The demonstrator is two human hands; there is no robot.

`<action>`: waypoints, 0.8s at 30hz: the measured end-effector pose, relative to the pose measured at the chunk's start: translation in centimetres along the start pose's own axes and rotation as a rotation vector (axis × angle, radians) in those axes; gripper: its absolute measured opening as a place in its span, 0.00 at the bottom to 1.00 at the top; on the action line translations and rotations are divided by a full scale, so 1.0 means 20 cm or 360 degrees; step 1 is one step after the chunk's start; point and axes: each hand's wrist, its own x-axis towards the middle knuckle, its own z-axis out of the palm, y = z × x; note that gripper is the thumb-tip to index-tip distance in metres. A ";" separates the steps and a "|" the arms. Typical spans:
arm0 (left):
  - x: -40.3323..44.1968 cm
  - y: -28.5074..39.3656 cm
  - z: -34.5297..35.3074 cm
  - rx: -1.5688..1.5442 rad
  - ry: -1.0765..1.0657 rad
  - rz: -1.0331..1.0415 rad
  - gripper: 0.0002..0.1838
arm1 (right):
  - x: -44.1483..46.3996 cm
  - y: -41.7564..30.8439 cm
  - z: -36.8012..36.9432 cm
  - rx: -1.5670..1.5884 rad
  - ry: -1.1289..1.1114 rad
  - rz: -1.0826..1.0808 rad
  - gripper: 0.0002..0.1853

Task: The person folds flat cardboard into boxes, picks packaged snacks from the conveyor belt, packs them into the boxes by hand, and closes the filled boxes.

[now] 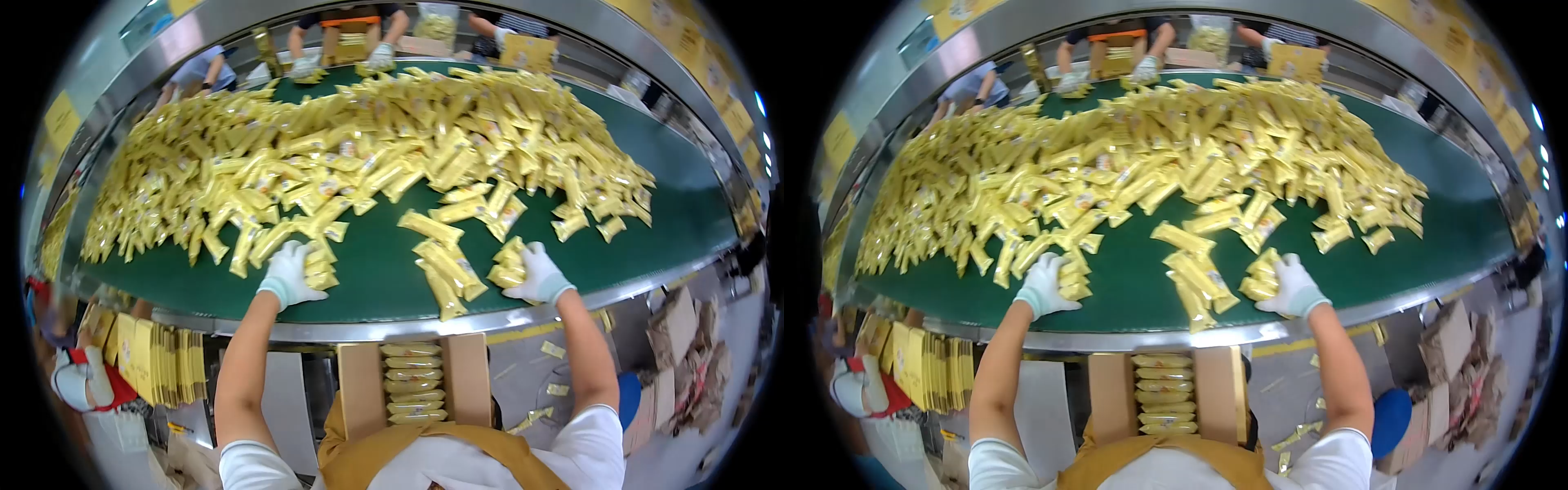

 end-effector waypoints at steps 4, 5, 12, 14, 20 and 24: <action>0.02 0.05 0.01 0.0146 -0.0004 -0.0083 0.75 | -0.10 -0.07 0.13 -0.0236 0.0265 0.0000 0.56; 0.03 0.04 0.03 0.0206 0.0009 -0.0057 0.75 | -0.10 -0.08 0.15 -0.0363 0.0282 0.0020 0.60; -0.11 0.09 0.08 0.0048 0.0135 -0.0309 0.70 | -0.12 -0.14 0.10 0.0356 0.0163 0.0286 0.68; -0.21 0.07 0.11 -0.0153 0.0363 -0.0305 0.69 | -0.11 -0.07 0.23 0.1077 0.0402 0.0055 0.67; -0.52 0.10 0.09 -0.2892 0.0486 -0.0018 0.43 | -0.53 -0.64 -0.25 0.0783 0.0196 -0.0741 0.62; -0.71 0.53 -0.19 -0.3186 0.0359 0.0457 0.47 | -0.64 -1.06 -0.23 -0.0493 -0.0121 -0.0984 0.53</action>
